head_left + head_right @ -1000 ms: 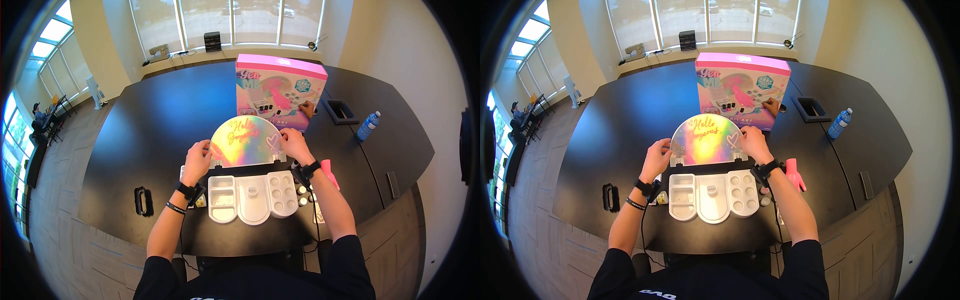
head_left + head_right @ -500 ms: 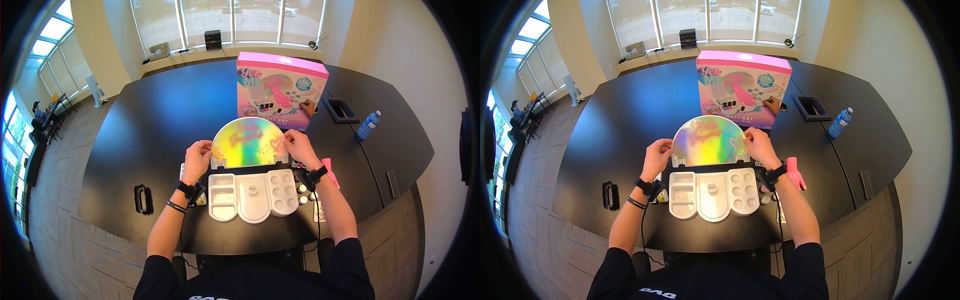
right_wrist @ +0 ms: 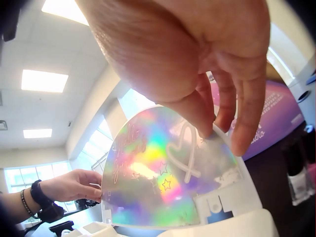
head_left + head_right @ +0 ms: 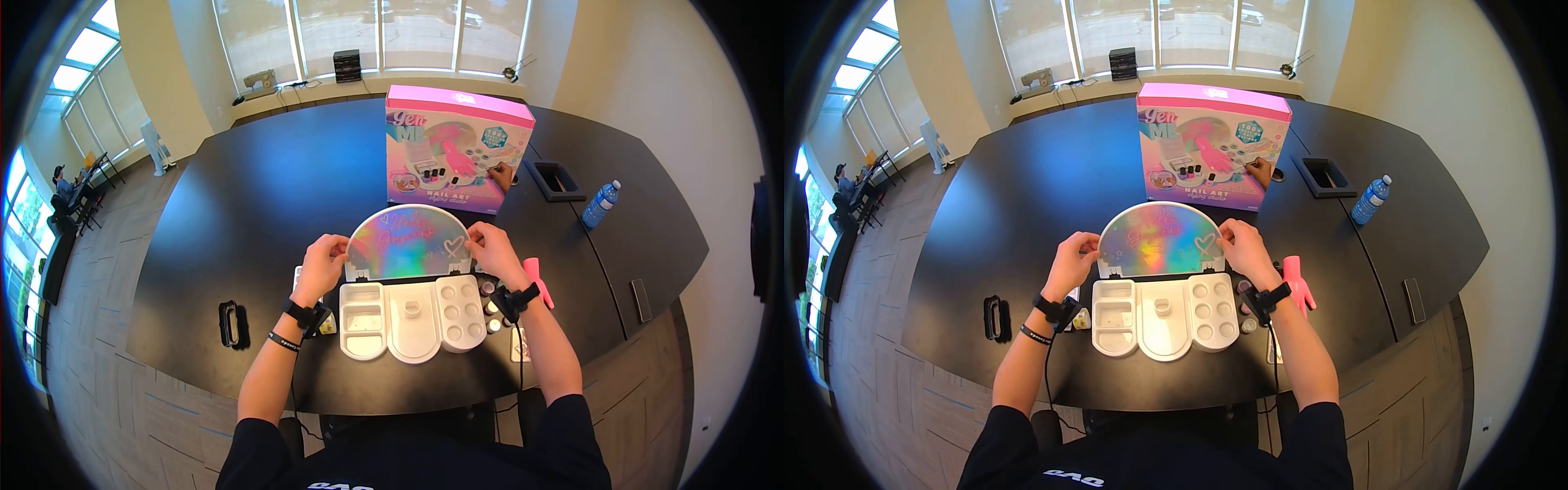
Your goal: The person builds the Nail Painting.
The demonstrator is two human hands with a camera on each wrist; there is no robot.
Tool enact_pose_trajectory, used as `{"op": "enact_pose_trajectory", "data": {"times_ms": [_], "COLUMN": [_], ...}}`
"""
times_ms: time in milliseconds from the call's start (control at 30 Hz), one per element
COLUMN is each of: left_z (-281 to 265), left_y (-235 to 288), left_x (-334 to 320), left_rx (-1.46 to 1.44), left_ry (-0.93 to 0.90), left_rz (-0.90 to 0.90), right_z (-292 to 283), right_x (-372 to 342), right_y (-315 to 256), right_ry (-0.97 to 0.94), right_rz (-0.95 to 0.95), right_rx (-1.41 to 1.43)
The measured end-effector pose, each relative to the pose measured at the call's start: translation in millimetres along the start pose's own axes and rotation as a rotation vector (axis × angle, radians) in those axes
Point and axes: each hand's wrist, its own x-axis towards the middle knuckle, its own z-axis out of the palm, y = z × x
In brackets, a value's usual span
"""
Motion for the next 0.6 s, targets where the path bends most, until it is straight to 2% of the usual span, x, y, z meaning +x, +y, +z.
{"op": "enact_pose_trajectory", "data": {"times_ms": [600], "left_z": [-7], "left_y": [-5], "left_x": [-17], "left_rx": [-0.004], "left_ry": [-0.103], "left_rz": [0.039], "right_z": [-8], "right_x": [-24], "right_y": [-9], "right_ry": [-0.008], "right_rz": [-0.078], "right_rx": [-0.032]}}
